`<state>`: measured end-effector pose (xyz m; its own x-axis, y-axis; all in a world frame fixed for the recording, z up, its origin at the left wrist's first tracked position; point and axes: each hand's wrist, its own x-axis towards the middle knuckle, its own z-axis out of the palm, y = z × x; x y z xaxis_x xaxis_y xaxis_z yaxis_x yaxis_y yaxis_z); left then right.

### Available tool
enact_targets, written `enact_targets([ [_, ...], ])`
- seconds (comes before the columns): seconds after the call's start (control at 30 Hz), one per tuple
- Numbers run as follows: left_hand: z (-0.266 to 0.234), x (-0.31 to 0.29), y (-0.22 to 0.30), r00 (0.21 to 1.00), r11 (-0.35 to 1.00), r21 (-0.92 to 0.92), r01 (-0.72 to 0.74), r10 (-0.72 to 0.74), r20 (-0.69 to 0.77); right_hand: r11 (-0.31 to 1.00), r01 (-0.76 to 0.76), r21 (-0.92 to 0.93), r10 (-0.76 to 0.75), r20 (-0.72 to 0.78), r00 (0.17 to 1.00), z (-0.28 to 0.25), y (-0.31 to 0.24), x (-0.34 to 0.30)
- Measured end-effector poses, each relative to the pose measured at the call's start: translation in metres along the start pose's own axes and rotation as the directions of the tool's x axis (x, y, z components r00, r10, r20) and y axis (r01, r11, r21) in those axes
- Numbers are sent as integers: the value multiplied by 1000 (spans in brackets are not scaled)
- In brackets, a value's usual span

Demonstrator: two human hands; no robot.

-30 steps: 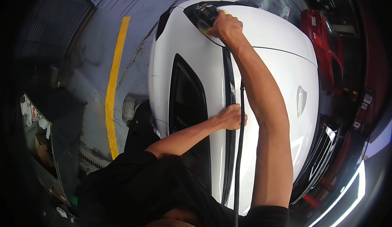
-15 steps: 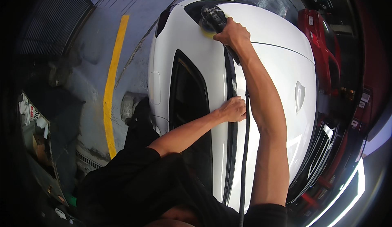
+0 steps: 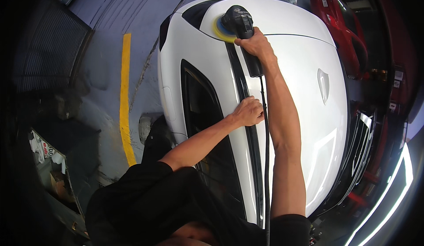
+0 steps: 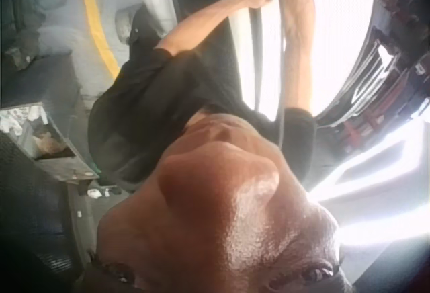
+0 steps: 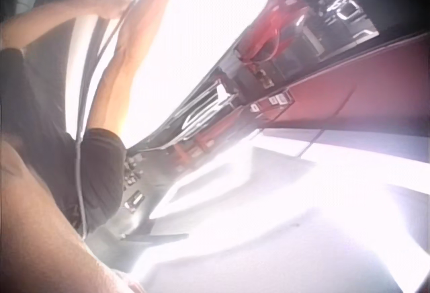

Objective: The person uses a rotary polisher with a yellow pad to buff the hood of a white car, moving the tool in overlapping passes across the surface. After polishing, the person wipes the hood with a blue microfiber cloth to remove residue.

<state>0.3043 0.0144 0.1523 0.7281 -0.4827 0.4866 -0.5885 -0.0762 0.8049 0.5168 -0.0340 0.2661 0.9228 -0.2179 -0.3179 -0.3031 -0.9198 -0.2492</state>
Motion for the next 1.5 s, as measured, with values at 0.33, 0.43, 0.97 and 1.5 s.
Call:
enact_targets([
  [0.33, 3, 4, -2, 999, 998, -38, -45, 44, -11, 998, -54, 33, 56, -73, 996, -13, 30, 5],
  [0.43, 3, 5, -5, 998, 997, -54, -56, 54, -36, 996, -82, 30, 85, -84, 993, -17, 36, 7],
  [0.97, 2, 14, 0, 997, 997, -24, -72, 72, 1, 981, -172, 95, 183, -125, 975, -57, 118, 36],
  [1.5, 2, 9, -5, 998, 998, -40, -47, 49, 44, 996, -80, 31, 83, -87, 993, -19, 51, -12],
])
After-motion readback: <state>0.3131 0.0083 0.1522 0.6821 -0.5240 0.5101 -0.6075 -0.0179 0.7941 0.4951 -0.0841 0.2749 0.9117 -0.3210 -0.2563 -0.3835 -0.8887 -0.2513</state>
